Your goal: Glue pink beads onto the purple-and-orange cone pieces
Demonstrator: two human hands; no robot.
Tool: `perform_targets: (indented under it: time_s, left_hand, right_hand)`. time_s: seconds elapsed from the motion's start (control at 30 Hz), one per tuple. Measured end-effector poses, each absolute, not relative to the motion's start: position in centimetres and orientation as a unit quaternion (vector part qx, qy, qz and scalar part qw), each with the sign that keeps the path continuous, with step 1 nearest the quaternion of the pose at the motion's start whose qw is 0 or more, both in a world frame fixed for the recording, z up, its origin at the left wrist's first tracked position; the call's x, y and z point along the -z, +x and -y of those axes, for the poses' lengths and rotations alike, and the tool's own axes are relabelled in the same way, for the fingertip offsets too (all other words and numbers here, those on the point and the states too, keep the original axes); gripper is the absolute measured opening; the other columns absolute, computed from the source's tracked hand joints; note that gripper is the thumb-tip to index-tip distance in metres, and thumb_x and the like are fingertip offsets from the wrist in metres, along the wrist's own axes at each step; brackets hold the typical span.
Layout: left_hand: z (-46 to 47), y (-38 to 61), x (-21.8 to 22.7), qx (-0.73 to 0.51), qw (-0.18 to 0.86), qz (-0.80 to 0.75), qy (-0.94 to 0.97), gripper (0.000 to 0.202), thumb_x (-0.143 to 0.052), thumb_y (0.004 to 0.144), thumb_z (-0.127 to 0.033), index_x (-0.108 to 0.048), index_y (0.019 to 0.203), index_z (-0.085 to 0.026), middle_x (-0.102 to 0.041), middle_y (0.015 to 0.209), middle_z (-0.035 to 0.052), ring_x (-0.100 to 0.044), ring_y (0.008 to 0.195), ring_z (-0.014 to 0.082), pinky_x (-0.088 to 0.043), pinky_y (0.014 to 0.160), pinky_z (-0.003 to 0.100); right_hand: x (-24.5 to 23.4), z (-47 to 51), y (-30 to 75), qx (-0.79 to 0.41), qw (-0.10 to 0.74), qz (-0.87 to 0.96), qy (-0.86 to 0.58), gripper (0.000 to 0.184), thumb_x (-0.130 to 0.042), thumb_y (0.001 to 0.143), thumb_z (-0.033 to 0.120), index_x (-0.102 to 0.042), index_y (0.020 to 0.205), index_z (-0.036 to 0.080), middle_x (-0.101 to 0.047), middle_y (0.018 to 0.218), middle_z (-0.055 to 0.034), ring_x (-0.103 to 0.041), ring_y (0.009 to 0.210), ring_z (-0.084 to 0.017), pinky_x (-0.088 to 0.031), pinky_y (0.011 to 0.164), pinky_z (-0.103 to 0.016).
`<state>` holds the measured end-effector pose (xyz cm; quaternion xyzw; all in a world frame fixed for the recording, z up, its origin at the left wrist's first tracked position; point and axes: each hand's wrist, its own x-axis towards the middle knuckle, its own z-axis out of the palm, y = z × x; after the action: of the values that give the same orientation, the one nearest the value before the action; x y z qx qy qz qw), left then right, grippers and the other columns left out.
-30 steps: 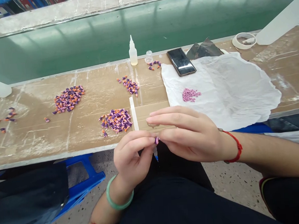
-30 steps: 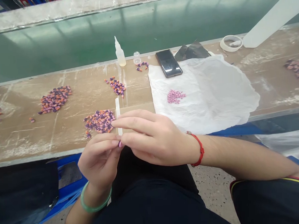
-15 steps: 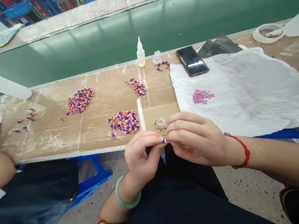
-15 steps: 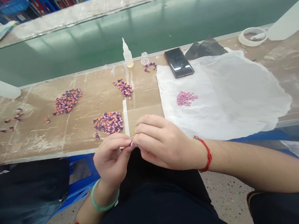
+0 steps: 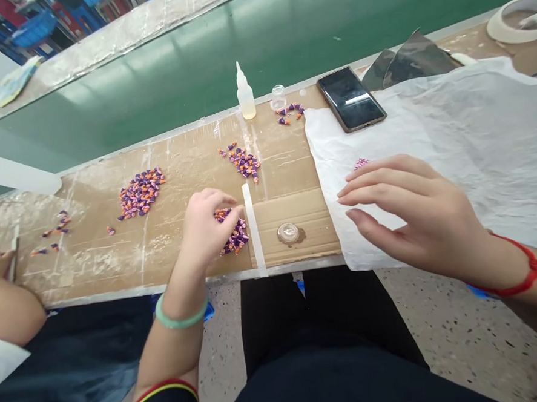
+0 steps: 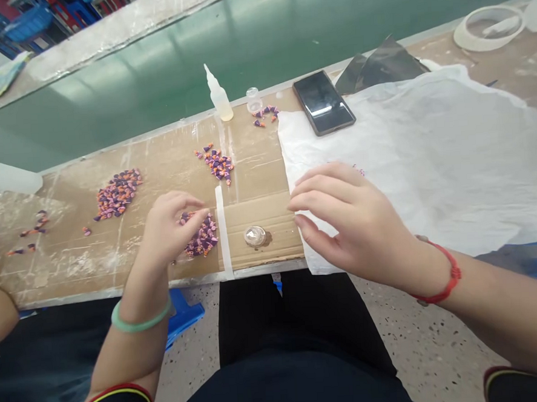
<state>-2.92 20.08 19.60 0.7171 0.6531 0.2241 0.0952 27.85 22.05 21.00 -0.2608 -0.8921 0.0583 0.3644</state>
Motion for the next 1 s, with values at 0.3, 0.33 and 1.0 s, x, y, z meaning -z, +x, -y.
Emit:
perform_targets:
  time_s: [0.3,0.33,1.0]
  left_hand:
    - [-27.4,2.4,-18.4,-0.060,0.030,-0.719,0.691,0.010,-0.064,0.085,-0.025,-0.069,0.080,-0.018,-0.073,0.097,0.0138,-0.066,0.098,0.0326,-0.049,0.084,0.043]
    - [-27.5,2.5,-18.4,-0.050,0.022,-0.714,0.698,0.009,-0.062,0.085,-0.022,-0.068,0.080,-0.018,-0.073,0.099,0.0146,-0.065,0.100,0.0335,-0.049,0.085,0.044]
    - [-17.3,3.3,-22.0,-0.406,0.494,-0.508,0.576,0.016,-0.078,0.082,-0.035,-0.075,0.076,-0.020,-0.065,0.061,0.0038,-0.054,0.046,0.0117,-0.043,0.037,0.020]
  right_hand:
    - [-20.8,-21.7,31.3,-0.057,0.389,0.849,-0.353,0.016,-0.062,0.089,0.010,-0.062,0.091,0.026,-0.070,0.091,-0.0057,-0.068,0.092,-0.029,-0.053,0.084,-0.049]
    - [-20.7,-21.7,31.6,-0.058,0.392,0.846,-0.357,0.016,-0.062,0.089,0.010,-0.063,0.090,0.026,-0.070,0.090,-0.0056,-0.068,0.091,-0.029,-0.053,0.084,-0.049]
    - [-15.7,-25.8,33.4,-0.071,0.235,0.879,-0.409,0.016,-0.057,0.091,0.013,-0.070,0.084,0.017,-0.066,0.084,-0.0086,-0.048,0.084,-0.024,-0.046,0.076,-0.040]
